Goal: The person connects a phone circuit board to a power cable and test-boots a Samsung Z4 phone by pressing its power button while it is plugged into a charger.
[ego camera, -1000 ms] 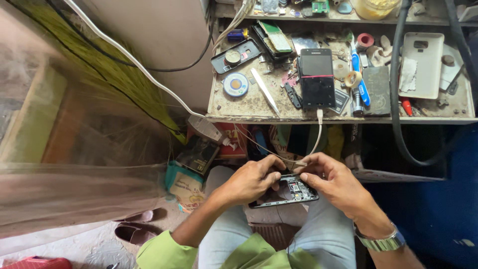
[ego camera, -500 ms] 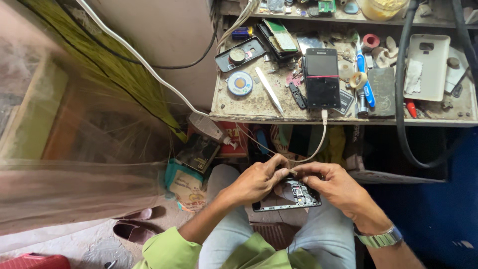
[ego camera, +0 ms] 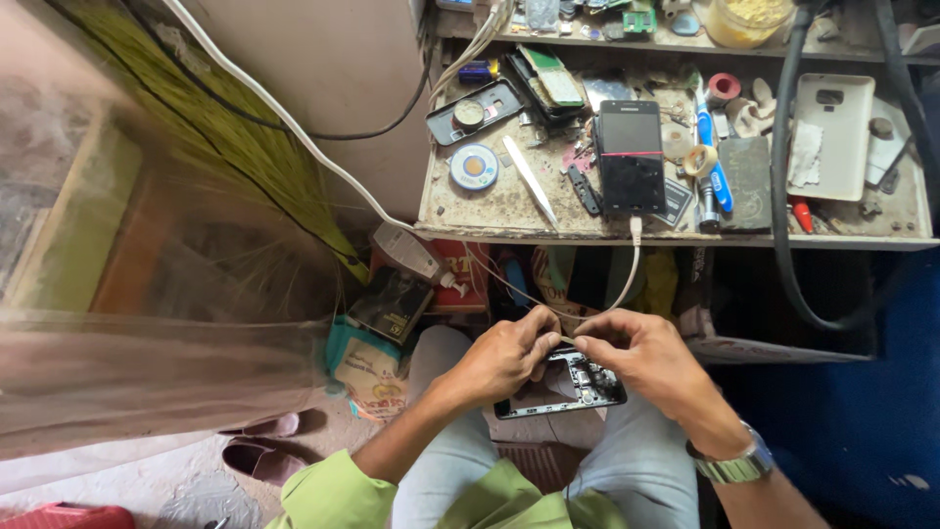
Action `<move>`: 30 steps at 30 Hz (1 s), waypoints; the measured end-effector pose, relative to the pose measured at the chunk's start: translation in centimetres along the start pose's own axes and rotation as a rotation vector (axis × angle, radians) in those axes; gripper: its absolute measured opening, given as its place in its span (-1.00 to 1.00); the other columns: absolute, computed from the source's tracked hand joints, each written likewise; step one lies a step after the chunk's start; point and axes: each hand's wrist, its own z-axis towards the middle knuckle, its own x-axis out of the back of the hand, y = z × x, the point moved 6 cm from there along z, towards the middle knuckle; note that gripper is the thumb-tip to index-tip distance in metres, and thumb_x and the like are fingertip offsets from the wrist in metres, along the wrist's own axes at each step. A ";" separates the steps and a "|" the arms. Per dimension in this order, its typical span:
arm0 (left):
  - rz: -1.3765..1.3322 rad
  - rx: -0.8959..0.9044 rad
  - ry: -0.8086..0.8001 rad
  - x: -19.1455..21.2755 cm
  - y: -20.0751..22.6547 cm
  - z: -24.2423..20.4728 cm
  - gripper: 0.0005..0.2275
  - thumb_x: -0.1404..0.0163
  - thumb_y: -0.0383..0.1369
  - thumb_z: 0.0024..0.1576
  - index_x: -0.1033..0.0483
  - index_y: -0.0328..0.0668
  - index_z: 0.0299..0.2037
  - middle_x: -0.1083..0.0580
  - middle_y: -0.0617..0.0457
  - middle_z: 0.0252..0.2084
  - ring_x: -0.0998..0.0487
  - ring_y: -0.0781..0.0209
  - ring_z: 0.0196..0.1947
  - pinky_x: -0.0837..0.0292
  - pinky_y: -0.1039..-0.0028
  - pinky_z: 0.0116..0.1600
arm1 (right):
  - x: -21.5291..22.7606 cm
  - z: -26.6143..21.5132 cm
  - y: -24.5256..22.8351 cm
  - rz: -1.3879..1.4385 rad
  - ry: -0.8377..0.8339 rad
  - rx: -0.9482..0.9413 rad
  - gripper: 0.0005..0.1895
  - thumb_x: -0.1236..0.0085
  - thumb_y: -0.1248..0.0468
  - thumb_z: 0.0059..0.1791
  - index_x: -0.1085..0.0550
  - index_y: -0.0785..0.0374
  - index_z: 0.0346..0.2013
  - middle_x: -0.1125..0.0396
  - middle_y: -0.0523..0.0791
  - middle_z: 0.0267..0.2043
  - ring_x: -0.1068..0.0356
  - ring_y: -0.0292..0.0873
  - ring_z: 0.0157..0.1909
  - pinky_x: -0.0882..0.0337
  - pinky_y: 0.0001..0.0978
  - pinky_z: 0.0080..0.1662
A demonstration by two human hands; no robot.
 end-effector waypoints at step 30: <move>-0.081 0.071 -0.003 -0.2 -1.3 0.2 -0.77 0.02 -0.24 0.27 -0.51 -0.27 -0.12 -0.45 -0.01 -0.52 -0.47 0.25 -0.51 -0.39 0.35 -0.38 | -0.4 -0.4 -5.0 -0.391 -0.162 0.412 -0.80 -0.33 0.27 -0.14 -0.56 0.36 -0.37 -0.40 -0.06 -0.49 -0.40 -0.23 -0.52 -0.41 -0.35 -0.40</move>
